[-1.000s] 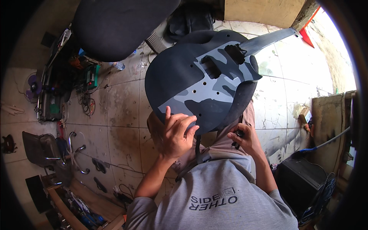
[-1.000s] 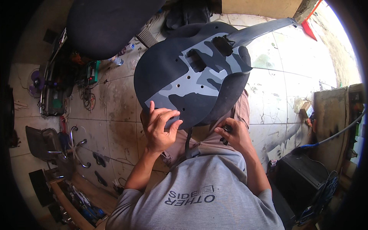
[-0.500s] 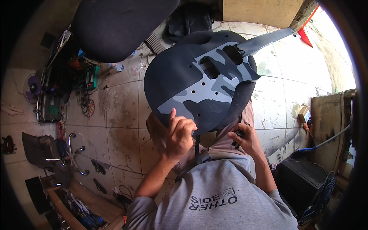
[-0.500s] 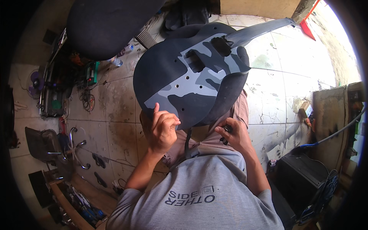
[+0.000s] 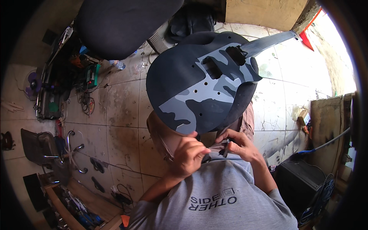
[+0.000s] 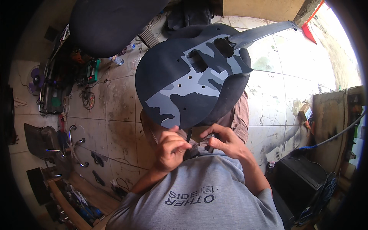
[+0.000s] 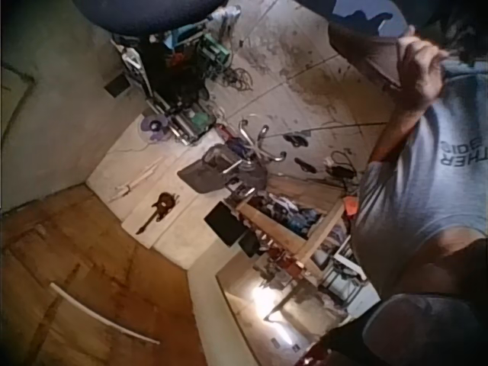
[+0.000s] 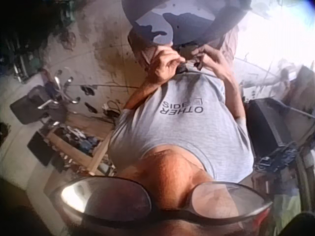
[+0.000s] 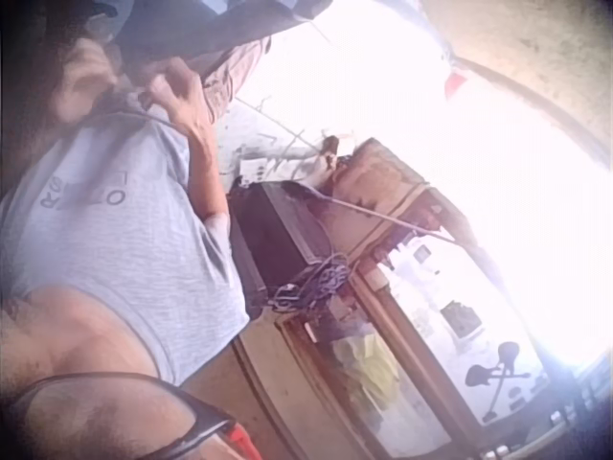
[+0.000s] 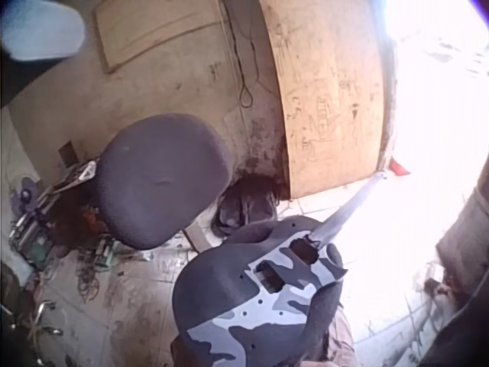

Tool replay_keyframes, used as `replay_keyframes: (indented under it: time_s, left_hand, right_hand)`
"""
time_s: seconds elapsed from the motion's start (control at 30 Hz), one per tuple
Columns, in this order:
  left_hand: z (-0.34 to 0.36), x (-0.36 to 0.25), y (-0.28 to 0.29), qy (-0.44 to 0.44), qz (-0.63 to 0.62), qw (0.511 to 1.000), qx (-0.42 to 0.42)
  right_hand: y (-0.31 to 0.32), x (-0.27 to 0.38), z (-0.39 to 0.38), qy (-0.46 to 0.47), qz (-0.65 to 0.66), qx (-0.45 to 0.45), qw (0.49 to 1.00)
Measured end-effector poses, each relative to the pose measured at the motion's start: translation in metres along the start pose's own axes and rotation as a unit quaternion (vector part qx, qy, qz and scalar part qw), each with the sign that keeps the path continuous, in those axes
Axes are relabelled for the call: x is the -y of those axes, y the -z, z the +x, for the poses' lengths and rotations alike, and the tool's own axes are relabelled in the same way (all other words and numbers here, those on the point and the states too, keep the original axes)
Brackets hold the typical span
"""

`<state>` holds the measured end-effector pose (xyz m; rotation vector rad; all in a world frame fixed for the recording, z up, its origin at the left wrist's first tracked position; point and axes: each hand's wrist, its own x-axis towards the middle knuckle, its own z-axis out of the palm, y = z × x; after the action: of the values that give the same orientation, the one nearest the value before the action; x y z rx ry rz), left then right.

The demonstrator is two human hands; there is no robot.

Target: The person removes a backing from a camouflage stencil on a guitar body, then picks up and positions electronic components and wires within the guitar cavity.

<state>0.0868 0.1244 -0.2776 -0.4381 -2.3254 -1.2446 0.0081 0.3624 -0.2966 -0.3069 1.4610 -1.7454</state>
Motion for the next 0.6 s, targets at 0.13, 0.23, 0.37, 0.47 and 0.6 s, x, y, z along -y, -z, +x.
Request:
replay_keyframes:
  time_s: [0.13, 0.23, 0.37, 0.47, 0.6]
  left_hand:
    - [0.005, -0.015, -0.019, -0.016, -0.035, 0.999, 0.020]
    - [0.002, -0.020, -0.022, -0.021, 0.014, 0.999, 0.028]
    - [0.000, -0.017, -0.012, -0.042, 0.037, 0.996, 0.073]
    - [-0.003, -0.009, -0.007, -0.073, 0.027, 0.992, 0.098]
    - [-0.012, 0.007, 0.010, -0.030, -0.031, 0.998, 0.035]
  right_hand:
    - [-0.021, 0.000, 0.003, -0.014, 0.130, 0.023, 0.991]
    - [-0.011, -0.014, -0.003, -0.009, 0.161, 0.030, 0.987]
    - [-0.005, -0.019, -0.004, -0.003, 0.153, -0.005, 0.988]
    - [-0.007, -0.011, -0.006, -0.003, 0.124, -0.019, 0.992]
    - [0.007, -0.015, -0.008, 0.036, 0.166, -0.121, 0.978]
